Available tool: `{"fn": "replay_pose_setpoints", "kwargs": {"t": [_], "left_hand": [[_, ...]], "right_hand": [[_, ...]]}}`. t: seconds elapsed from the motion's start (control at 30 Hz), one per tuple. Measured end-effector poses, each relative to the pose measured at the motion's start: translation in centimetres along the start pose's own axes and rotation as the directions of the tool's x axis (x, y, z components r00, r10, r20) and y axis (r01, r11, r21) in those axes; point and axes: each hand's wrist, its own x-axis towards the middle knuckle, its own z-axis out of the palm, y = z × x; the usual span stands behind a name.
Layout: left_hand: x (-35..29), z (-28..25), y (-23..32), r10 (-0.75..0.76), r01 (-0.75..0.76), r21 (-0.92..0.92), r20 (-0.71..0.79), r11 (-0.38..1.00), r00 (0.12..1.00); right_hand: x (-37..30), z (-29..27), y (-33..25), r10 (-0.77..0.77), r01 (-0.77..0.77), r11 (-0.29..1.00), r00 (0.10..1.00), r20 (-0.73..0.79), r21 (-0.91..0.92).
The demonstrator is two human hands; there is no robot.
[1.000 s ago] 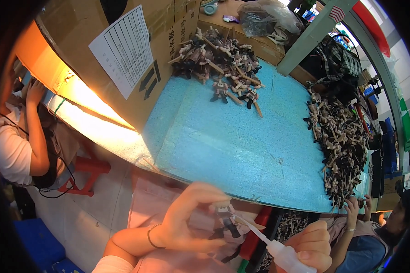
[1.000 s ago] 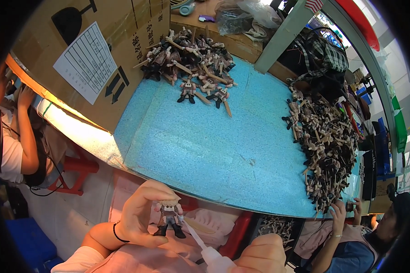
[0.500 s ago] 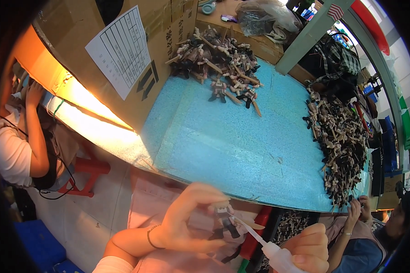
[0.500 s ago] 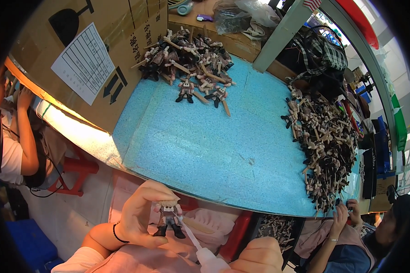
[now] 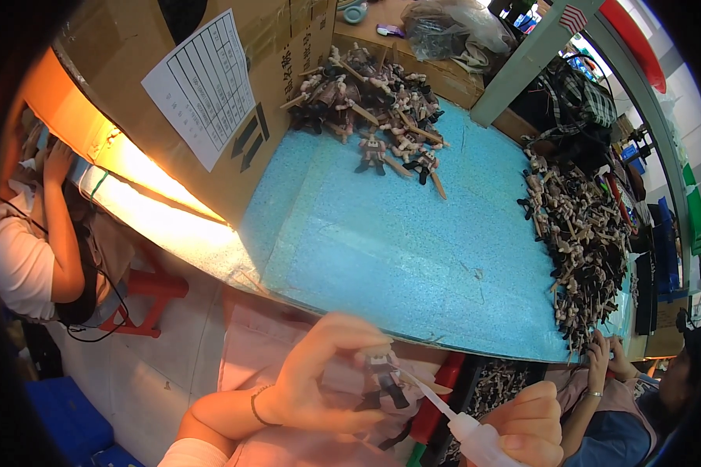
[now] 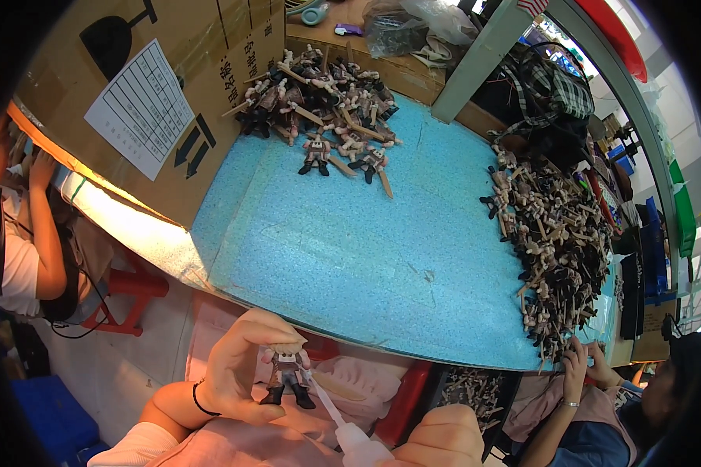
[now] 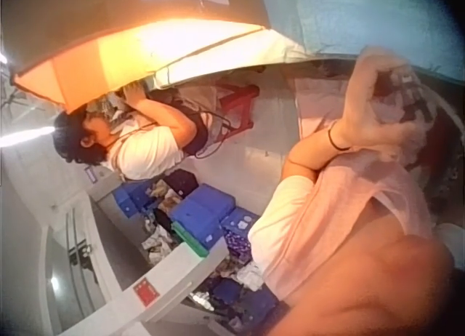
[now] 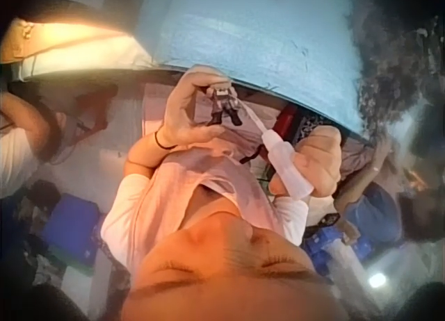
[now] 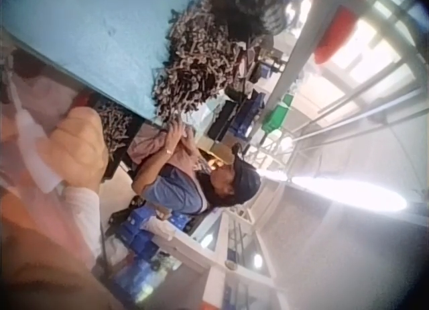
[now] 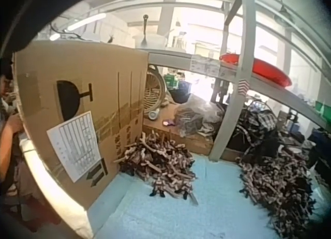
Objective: The person assembles small plastic action figures by gluing their parts together with a glue bottle at a factory workbench.
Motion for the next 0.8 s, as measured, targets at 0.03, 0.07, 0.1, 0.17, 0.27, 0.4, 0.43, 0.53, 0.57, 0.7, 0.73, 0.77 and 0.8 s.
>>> {"fn": "replay_pose_setpoints", "kwargs": {"t": [0.03, 0.07, 0.1, 0.17, 0.27, 0.4, 0.43, 0.53, 0.57, 0.7, 0.73, 0.77, 0.8], "left_hand": [[-0.03, 0.01, 0.07, -0.007, 0.007, -0.003, -0.003, 1.000, 1.000], [-0.01, -0.03, 0.15, -0.006, 0.006, -0.002, -0.003, 1.000, 1.000], [0.04, -0.10, 0.22, 0.003, -0.003, 0.011, 0.009, 1.000, 1.000], [0.06, -0.21, 0.10, 0.010, -0.011, 0.023, 0.020, 1.000, 1.000], [-0.01, -0.22, -0.11, -0.004, 0.004, -0.005, -0.001, 1.000, 1.000], [-0.18, 0.07, 0.12, -0.025, 0.025, -0.046, -0.012, 0.999, 1.000], [-0.18, 0.06, 0.03, -0.042, 0.040, -0.071, -0.020, 0.997, 0.999], [0.09, -0.11, 0.03, -0.033, 0.031, -0.063, -0.018, 0.998, 0.999], [0.17, -0.15, 0.01, -0.033, 0.032, -0.064, -0.018, 0.997, 0.999], [0.19, -0.10, 0.08, -0.006, 0.005, -0.055, -0.019, 0.998, 1.000], [0.14, -0.05, 0.13, -0.019, 0.018, -0.067, -0.023, 0.998, 1.000], [0.13, -0.01, 0.17, -0.019, 0.018, -0.066, -0.023, 0.998, 1.000], [0.13, 0.03, 0.19, -0.019, 0.017, -0.069, -0.023, 0.997, 1.000]], "right_hand": [[0.00, -0.01, -0.02, 0.000, 0.000, 1.000, 1.000, 0.000, 0.000], [-0.02, -0.03, -0.05, 0.002, -0.002, 1.000, 1.000, -0.004, 0.002], [-0.06, -0.05, -0.09, 0.006, -0.006, 1.000, 1.000, -0.007, 0.002], [-0.08, 0.06, 0.02, 0.014, -0.014, 1.000, 1.000, -0.012, 0.004], [-0.10, 0.18, 0.14, 0.025, -0.025, 1.000, 0.999, -0.020, 0.007], [-0.21, -0.02, 0.04, 0.031, -0.031, 0.999, 0.999, -0.040, 0.013], [-0.21, 0.03, 0.13, 0.036, -0.035, 0.999, 0.998, -0.042, 0.013], [-0.25, 0.12, 0.31, 0.048, -0.047, 0.999, 0.998, -0.050, 0.015], [-0.28, 0.15, 0.34, 0.052, -0.051, 0.999, 0.997, -0.053, 0.016], [-0.42, 0.18, 0.35, 0.066, -0.065, 0.998, 0.996, -0.065, 0.021], [-0.47, 0.16, 0.31, 0.069, -0.068, 0.997, 0.995, -0.069, 0.023], [-0.51, 0.14, 0.28, 0.072, -0.071, 0.997, 0.995, -0.072, 0.024], [-0.55, 0.12, 0.24, 0.076, -0.074, 0.997, 0.994, -0.076, 0.025]]}}
